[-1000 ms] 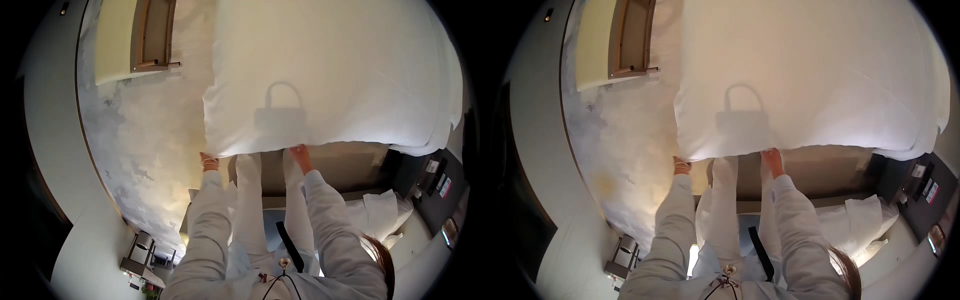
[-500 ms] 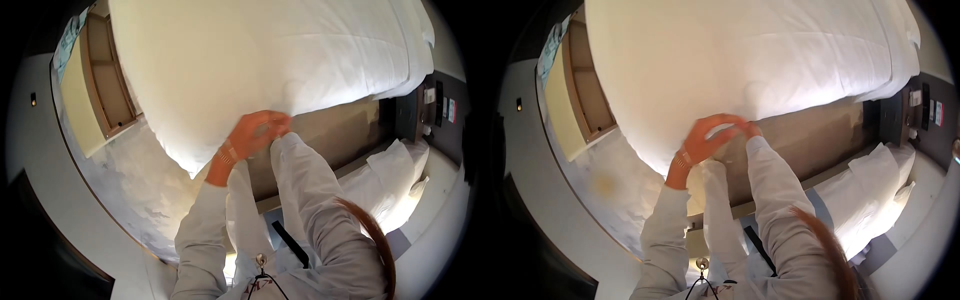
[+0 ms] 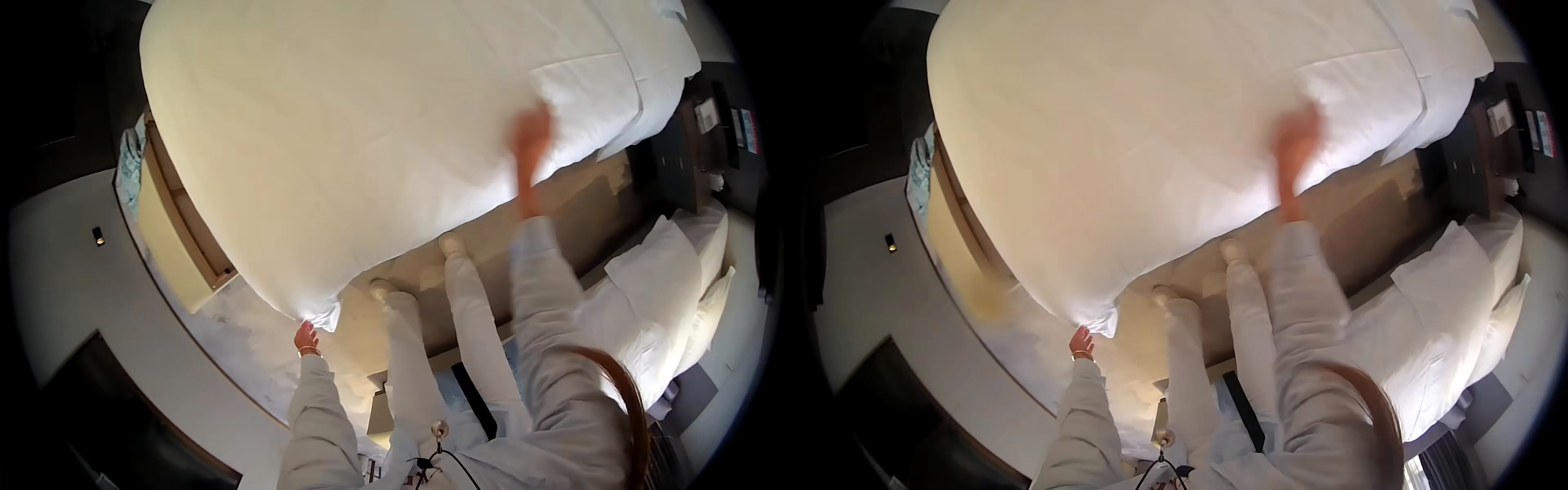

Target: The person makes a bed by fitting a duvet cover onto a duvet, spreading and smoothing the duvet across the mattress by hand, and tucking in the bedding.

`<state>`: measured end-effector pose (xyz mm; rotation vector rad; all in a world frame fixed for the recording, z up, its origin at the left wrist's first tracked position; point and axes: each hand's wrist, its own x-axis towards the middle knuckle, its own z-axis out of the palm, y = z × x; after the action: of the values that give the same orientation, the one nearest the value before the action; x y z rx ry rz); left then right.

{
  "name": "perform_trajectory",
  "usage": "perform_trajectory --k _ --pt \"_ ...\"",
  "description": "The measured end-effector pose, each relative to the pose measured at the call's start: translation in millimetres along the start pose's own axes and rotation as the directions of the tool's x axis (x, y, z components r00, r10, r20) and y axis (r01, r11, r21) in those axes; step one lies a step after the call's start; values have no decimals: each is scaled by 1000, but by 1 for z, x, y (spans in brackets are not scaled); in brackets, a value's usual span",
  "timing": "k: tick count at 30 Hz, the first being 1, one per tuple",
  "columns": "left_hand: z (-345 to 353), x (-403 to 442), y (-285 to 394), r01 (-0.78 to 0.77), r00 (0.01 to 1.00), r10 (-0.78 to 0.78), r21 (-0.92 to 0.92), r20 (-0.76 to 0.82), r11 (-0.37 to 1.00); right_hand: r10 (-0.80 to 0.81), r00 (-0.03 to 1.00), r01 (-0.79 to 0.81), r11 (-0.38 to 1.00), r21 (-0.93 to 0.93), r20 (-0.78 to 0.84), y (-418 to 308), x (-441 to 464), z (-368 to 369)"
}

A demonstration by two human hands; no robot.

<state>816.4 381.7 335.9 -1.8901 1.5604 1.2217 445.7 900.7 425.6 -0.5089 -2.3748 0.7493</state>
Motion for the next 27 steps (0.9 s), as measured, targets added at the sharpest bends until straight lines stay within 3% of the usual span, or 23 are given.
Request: perform_trajectory --k 1,2,3,4,5,6,7,8,10,11,12,13,14,15,17,18,19,20,22,23,24,25,27 --pt "-2 -9 -2 -8 1000 8 1 -25 1000 -67 992 69 998 -7 108 -27 -33 36" --pt "-3 -18 -6 -11 1000 12 -190 6 982 -92 935 36 985 167 341 -99 -72 35" --pt "-3 -26 -10 -12 999 28 -377 37 926 -389 744 239 914 328 544 -139 -118 41" --pt "4 -55 7 31 999 -8 -461 52 887 -627 523 320 772 550 577 -172 -165 37" --pt "5 -63 7 23 999 -7 -465 35 885 -731 389 155 652 742 561 -184 -233 44" --pt "3 -70 8 -18 999 38 -486 32 874 -819 -22 201 558 806 573 -194 -255 31" --pt "1 -72 11 -57 996 87 -505 36 861 -763 -429 148 468 871 483 -204 -275 18" --pt "0 -77 17 -60 996 81 -449 26 891 -886 -295 26 367 930 358 -197 -281 6" --pt "-13 -65 22 -93 994 108 -440 10 893 -943 146 80 313 946 300 -196 -233 -10" --pt "-17 -59 19 -117 992 129 -424 -1 898 -842 260 50 500 865 472 -184 -221 -2" --pt "-19 -58 22 -191 979 203 -410 -13 892 -805 351 152 553 820 478 -160 -197 15" --pt "-23 -51 22 -232 965 262 -468 -1 853 -789 403 410 609 680 464 -146 -154 20" --pt "-22 -47 28 -194 971 240 -531 19 825 -558 631 20 706 708 539 -121 -131 37" --pt "-25 -29 22 -159 962 260 -592 88 790 -626 662 421 766 486 413 -113 -85 41" --pt "-26 2 5 -108 918 325 -644 228 757 -573 754 527 820 224 323 -87 -33 53" --pt "-29 20 -5 -91 841 423 -683 337 724 -457 847 428 889 160 273 -90 -32 49" --pt "-28 -7 14 -59 914 278 -580 296 812 -334 919 320 942 100 208 -104 -38 48" --pt "-35 -25 20 -100 902 298 -519 314 849 -342 916 327 939 103 209 -123 -61 56" --pt "-68 -49 18 -87 822 349 -506 451 858 -250 963 266 939 -218 98 -169 -135 83" --pt "-88 -61 18 107 811 273 -591 517 799 -245 925 350 845 -405 289 -200 -190 105" --pt "-109 -58 14 158 792 266 -605 550 780 -363 824 538 742 -400 435 -254 -257 102" --pt "-135 -57 6 219 774 248 -614 583 758 -433 703 564 823 -71 565 -315 -309 90" --pt "-176 -42 -18 161 824 236 -612 516 774 -675 347 562 706 432 651 -363 -428 95"
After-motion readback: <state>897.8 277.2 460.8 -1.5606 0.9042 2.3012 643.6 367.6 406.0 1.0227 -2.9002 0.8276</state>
